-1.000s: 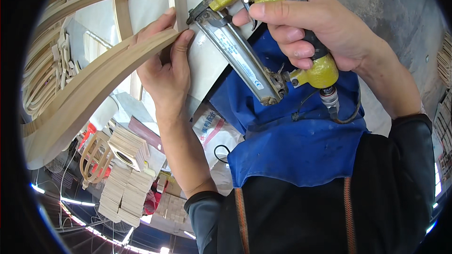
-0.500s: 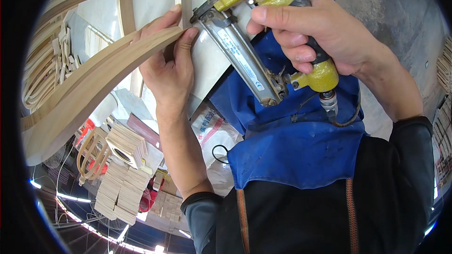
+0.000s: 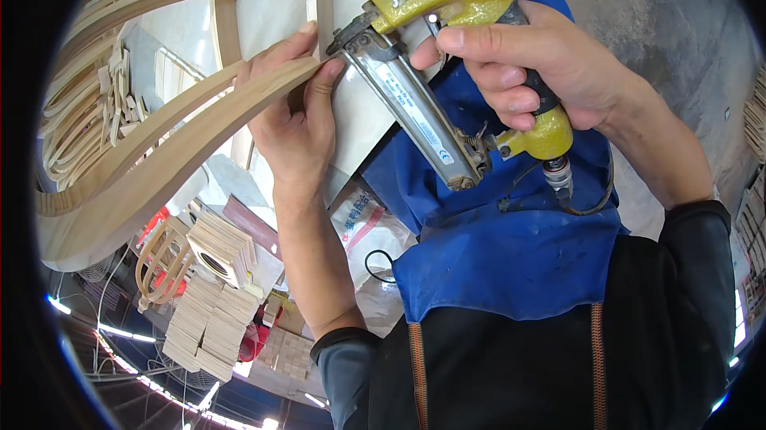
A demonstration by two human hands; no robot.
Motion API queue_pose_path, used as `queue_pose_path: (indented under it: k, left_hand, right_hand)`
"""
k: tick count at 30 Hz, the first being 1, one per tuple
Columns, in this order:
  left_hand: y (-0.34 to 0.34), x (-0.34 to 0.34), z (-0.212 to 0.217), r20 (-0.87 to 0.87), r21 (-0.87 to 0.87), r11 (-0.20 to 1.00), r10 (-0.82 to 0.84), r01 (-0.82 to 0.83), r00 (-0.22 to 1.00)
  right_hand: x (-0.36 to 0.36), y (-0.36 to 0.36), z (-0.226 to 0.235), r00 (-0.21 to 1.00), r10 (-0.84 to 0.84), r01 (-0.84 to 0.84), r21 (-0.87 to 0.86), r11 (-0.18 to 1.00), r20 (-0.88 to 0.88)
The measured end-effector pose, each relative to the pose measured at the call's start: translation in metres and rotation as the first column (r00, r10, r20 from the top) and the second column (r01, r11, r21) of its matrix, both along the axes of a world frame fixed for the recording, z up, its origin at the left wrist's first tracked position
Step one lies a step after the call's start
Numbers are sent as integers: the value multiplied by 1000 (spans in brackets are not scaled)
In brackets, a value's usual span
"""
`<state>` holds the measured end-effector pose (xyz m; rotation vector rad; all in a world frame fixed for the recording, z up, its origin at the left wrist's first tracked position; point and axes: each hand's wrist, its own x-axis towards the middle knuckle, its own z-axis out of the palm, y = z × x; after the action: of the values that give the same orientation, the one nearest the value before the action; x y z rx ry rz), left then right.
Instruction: Assembling wooden chair frames by applying glue and using a pneumatic nail gun to join pieces.
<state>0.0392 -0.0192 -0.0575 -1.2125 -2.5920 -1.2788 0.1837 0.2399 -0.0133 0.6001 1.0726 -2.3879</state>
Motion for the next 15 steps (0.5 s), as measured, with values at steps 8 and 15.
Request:
queue_pose_path:
  k: [8,15]
  left_hand:
    - [0,0,0,-14,-5,1000,-4,4,1000]
    - [-8,-9,16,32,-107,989,-101,103,994]
  right_hand:
    - [3,-6,-1,1000,-4,4,59,998,-11]
    - [-1,16,6,997,34,-22,166,986,-72]
